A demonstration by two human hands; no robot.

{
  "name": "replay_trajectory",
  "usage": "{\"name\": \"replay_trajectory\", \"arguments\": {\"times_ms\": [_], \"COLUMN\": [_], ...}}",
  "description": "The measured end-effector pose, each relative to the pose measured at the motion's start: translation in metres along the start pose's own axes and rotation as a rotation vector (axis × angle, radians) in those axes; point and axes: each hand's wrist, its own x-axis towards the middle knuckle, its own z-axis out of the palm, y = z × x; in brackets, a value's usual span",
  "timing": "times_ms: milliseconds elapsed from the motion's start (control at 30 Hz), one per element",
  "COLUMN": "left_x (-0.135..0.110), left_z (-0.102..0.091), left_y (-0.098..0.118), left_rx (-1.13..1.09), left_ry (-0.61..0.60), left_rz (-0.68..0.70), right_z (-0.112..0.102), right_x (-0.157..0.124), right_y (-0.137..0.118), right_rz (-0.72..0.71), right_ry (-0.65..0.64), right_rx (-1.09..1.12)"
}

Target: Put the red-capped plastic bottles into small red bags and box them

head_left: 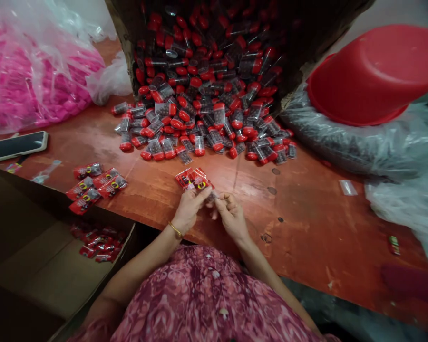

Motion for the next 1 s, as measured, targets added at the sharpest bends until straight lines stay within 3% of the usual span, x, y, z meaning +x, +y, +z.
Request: {"name": "replay_trajectory", "arguments": {"times_ms": [100,200,267,333,433,533,633,733,833,900,1000], "left_x": [-0.004,-0.005,-0.003,0.000,0.002,0.002,0.004,0.010,0.018,0.023,0.028], "left_z": [0.003,-0.003,-0.017,-0.038,-0.069,-0.081,-0.069,-0.052,-0.048,-0.051,-0.056], "left_y": [-0.001,0.012,0.030,0.050,0.072,0.072,0.055,0.038,0.032,0.031,0.030], "left_rx": [-0.038,-0.097,-0.141,-0.244,-0.472,-0.515,-0.212,0.492,1.182,1.442,1.593], "left_ry": [0.008,0.091,0.191,0.368,0.644,0.679,0.608,0.477,0.382,0.372,0.367], "left_rz": [-0.049,-0.063,-0.020,0.100,0.359,0.446,0.399,0.474,0.544,0.505,0.447], "right_z": [0.008,0.003,-0.017,-0.049,-0.100,-0.125,-0.124,-0.118,-0.117,-0.118,-0.111], "right_x": [0.006,0.021,0.040,0.066,0.106,0.125,0.114,0.089,0.065,0.054,0.042], "right_y": [0.002,-0.004,-0.013,-0.023,-0.026,-0.013,0.004,0.017,0.023,0.023,0.017], "right_rz": [-0.039,-0.180,-0.324,-0.427,-0.345,-0.302,-0.396,-0.507,-0.584,-0.609,-0.666], "right_ry": [0.047,0.038,0.117,0.292,0.482,0.471,0.371,0.219,0.118,0.136,0.233], "right_rx": [-0.100,-0.340,-0.644,-0.979,-1.258,-1.323,-1.243,-1.159,-1.181,-1.209,-1.140]}}
